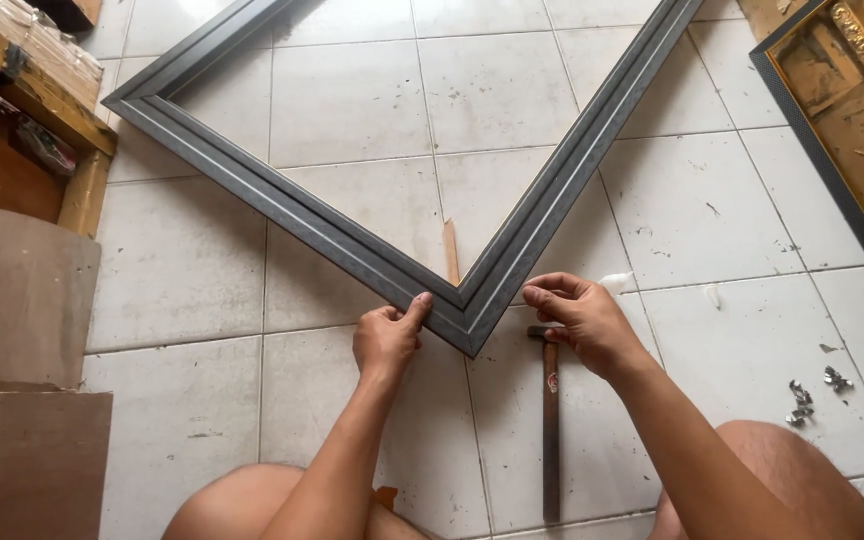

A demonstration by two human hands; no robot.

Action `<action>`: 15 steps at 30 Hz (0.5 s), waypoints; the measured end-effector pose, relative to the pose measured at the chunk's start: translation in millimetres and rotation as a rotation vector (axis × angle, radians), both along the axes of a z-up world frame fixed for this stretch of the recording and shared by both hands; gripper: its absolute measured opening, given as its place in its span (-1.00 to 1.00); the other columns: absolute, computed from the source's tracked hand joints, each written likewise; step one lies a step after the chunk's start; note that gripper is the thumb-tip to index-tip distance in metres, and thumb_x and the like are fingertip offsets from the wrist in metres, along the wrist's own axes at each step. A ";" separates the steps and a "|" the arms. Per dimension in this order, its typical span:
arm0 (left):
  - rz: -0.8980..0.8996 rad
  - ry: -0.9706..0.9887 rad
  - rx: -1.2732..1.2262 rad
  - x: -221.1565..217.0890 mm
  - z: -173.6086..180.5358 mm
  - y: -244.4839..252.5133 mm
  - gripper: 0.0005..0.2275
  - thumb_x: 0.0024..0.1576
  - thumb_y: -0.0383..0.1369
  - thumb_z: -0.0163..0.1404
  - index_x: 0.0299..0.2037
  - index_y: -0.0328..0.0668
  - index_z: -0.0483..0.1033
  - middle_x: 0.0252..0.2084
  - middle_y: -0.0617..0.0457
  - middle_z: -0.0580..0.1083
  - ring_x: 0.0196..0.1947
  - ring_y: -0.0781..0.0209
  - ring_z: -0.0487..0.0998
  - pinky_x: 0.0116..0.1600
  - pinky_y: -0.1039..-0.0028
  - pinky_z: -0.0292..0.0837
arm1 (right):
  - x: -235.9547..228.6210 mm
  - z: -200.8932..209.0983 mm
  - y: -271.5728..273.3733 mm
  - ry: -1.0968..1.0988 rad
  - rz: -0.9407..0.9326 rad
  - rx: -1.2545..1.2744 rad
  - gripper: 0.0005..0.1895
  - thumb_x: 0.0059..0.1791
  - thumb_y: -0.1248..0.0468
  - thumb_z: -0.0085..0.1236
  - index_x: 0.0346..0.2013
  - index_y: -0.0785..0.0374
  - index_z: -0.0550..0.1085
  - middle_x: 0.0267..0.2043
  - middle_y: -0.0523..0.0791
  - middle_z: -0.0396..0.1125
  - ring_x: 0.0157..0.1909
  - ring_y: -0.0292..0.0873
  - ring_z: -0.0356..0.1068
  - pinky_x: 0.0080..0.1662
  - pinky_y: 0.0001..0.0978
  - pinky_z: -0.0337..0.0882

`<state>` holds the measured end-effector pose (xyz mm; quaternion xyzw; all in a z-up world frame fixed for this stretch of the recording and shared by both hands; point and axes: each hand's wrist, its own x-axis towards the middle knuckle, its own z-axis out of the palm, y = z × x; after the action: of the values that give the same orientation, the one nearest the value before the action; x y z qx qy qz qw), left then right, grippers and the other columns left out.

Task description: Assembling a large wooden picture frame by gluing and hammering wedges into the corner joints.

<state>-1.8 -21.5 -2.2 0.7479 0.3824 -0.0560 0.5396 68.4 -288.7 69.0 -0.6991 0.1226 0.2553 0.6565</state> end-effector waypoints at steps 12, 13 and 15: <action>-0.028 0.054 0.032 -5.9 3.0 -8.2 -0.48 0.10 0.24 0.27 -0.23 -0.10 0.72 -0.28 -0.12 0.70 -0.04 -0.18 0.74 0.06 0.11 0.58 | -3.2 9.8 28.2 -0.260 0.077 -0.151 -0.67 0.03 0.32 0.48 0.10 0.22 0.74 -0.16 0.02 0.60 -0.19 -0.14 0.47 -0.29 -0.31 0.65; -0.052 0.086 0.036 -9.2 11.6 -13.2 -0.38 0.07 0.27 0.28 -0.01 -0.16 0.70 -0.05 -0.24 0.73 0.19 -0.32 0.70 0.24 -0.04 0.58 | -0.3 7.5 33.0 -0.348 0.111 -0.189 -0.69 0.04 0.35 0.43 0.10 0.19 0.75 -0.17 0.04 0.63 -0.21 -0.13 0.49 -0.32 -0.28 0.66; -0.052 0.069 0.013 -18.1 24.2 -27.6 -0.32 0.00 0.24 0.35 0.07 -0.19 0.61 0.02 -0.27 0.70 0.15 -0.34 0.72 0.22 -0.05 0.62 | 13.8 -19.5 38.3 -0.553 0.186 -0.256 -0.74 0.06 0.32 0.43 0.05 0.08 0.77 -0.16 -0.03 0.65 -0.20 -0.15 0.54 -0.27 -0.28 0.67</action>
<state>-19.9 -49.1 22.0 0.7586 0.3816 -0.0933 0.5198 82.2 -250.4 49.5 -0.8271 -0.0938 0.0971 0.5456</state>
